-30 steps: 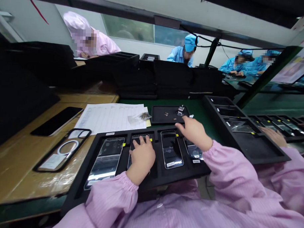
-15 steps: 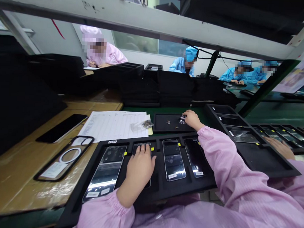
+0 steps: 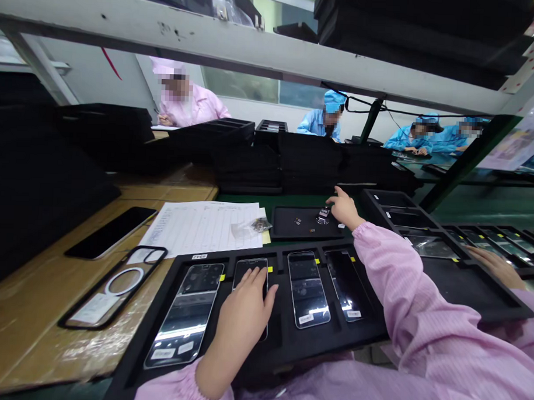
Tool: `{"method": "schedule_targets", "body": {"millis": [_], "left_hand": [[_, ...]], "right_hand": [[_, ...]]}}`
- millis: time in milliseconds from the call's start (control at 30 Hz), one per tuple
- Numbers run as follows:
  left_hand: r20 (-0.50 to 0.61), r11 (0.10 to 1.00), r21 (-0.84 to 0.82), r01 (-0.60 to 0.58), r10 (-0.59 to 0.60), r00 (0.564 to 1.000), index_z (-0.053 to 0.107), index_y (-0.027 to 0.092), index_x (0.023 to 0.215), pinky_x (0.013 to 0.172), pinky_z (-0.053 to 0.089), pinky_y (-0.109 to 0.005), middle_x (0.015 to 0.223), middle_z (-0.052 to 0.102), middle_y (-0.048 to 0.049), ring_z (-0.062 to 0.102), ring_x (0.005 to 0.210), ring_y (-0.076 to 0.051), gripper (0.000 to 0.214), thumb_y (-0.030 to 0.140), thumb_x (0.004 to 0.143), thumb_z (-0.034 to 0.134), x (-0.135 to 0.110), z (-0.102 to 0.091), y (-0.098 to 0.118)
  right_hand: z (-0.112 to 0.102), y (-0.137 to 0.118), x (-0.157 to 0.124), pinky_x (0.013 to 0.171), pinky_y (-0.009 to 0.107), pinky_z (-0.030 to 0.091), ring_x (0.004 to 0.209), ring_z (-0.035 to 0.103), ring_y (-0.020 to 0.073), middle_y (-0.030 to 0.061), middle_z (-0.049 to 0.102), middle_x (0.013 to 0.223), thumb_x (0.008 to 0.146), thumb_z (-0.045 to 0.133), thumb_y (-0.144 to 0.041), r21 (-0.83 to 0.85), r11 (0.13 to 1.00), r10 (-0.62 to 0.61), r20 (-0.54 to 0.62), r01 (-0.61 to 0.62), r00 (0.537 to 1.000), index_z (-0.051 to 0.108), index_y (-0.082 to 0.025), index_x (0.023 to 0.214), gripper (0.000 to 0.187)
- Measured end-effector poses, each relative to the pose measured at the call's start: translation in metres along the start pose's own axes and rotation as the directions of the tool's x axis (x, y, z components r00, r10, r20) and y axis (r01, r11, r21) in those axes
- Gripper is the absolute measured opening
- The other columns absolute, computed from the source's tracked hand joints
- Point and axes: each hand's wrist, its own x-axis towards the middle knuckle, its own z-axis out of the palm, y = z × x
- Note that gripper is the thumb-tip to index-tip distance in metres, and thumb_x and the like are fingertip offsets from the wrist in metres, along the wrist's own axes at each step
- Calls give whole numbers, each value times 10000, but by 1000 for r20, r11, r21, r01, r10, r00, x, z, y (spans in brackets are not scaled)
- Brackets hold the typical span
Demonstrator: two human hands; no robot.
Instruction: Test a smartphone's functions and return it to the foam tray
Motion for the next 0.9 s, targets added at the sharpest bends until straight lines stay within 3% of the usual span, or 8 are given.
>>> {"method": "schedule_targets", "body": {"millis": [133,233,333,400,500,633,767,900], "left_hand": [[-2,999,-47,4,-4,1000,572,116,1394,1123,439,-399,1463,546,-119,470,1401,-265,454,298,993,460,0,2,2],[-22,995,-103,0,-3,1000,590,127,1377,1112,447,-401,1459,556,-96,520,1360,-271,451,300,980,460,-2,-3,-1],[-65,980,-180,84,-97,993,584,152,1384,1070,478,-400,1432,589,-76,574,1300,-277,480,347,969,443,-5,-13,-19],[-115,959,-204,197,-223,968,576,159,1391,1019,505,-403,1384,628,-93,613,1241,-292,521,405,961,417,-9,-18,-40],[-236,930,-157,332,-362,902,589,82,1352,989,502,-445,1271,673,-178,639,1157,-346,629,476,947,315,-23,-18,-76],[-341,916,11,402,-374,862,626,-17,1246,954,489,-500,1128,662,-262,619,1063,-411,787,540,926,171,-54,-4,-100],[-374,838,167,519,-434,820,618,30,1260,794,512,-499,1072,621,-255,605,951,-428,825,580,937,93,-88,-2,-92],[-312,789,198,581,-512,801,592,38,1245,760,510,-478,1014,616,-251,611,899,-421,768,573,946,130,-102,-5,-93]], "right_hand": [[-14,-5,2,1136,418,350,1414,413,280,124,416,1555,841,494,-13,-8,1000,-17,55,17,998,740,-180,1144,424],[-40,-13,-11,1082,421,424,1335,510,322,181,306,1606,831,506,-11,-7,1000,-20,60,20,998,639,-126,1316,515],[-66,-17,-58,1106,388,418,1354,493,293,162,310,1609,932,460,-100,8,997,-78,15,78,997,441,-101,1492,561],[-71,-13,-106,1131,357,400,1361,489,256,109,458,1532,989,445,-211,22,993,-118,4,118,993,477,-133,1465,484],[-52,8,-181,1054,379,480,1234,599,260,109,618,1366,1003,411,-311,92,995,-31,-57,36,998,563,-158,1366,422],[-1,43,-249,965,475,515,1099,649,345,217,663,1181,960,397,-384,104,987,133,-94,-123,987,595,-85,1242,456],[28,62,-276,913,484,524,1006,663,361,210,676,1026,913,388,-489,199,948,270,-97,-247,958,607,-167,1014,402],[22,71,-281,805,475,543,885,674,351,155,683,900,827,448,-540,336,885,361,-59,-322,931,541,-253,831,301]]}}
